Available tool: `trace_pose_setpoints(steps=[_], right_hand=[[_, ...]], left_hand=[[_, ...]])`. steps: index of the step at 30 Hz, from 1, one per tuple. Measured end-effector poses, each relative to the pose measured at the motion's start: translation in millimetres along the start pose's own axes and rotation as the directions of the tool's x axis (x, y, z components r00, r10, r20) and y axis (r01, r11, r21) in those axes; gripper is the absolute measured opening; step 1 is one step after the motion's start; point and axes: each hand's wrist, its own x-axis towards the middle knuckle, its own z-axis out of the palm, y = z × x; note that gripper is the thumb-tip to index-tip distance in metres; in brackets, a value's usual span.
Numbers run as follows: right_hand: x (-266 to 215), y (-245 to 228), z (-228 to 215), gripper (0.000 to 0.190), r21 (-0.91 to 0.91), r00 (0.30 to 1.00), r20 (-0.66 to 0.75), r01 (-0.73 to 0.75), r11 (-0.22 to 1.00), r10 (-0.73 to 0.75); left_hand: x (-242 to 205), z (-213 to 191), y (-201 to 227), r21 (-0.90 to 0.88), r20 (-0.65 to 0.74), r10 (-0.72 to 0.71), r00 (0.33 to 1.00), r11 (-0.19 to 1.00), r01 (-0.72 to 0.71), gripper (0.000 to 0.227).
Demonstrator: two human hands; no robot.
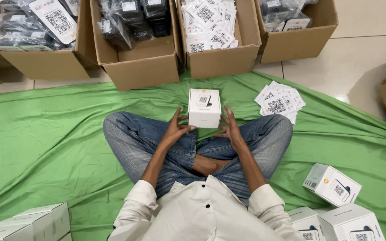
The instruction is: The person packs QR code stickers and items into product boxes.
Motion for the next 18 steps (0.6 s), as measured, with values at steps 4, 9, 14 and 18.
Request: trace_pose_setpoints(steps=[4, 9, 14, 18], right_hand=[[-10.5, 9.0, 13.1, 0.098, -0.126, 0.992, 0.047, -0.114, 0.985, 0.121], [-15.8, 16.7, 28.6, 0.086, -0.194, 0.988, 0.100, 0.134, 0.972, -0.116], [-51.9, -41.8, 101.5, 0.069, -0.205, 0.913, 0.308, 0.339, 0.918, -0.268], [-68.2, -65.9, 174.6, 0.064, -0.243, 0.801, 0.553, 0.417, 0.876, -0.228]], left_hand=[[-4.1, 8.2, -32.1, 0.130, 0.023, -0.060, 0.998, 0.990, 0.057, 0.105], [-26.2, 8.6, -30.3, 0.238, 0.004, 0.195, 0.981, 0.952, -0.191, 0.104], [-121.9, -11.8, 39.9, 0.047, -0.374, 0.207, 0.904, 0.978, -0.204, 0.091], [-183.5, -42.7, 47.7, -0.020, -0.592, 0.323, 0.738, 0.910, -0.415, 0.088]])
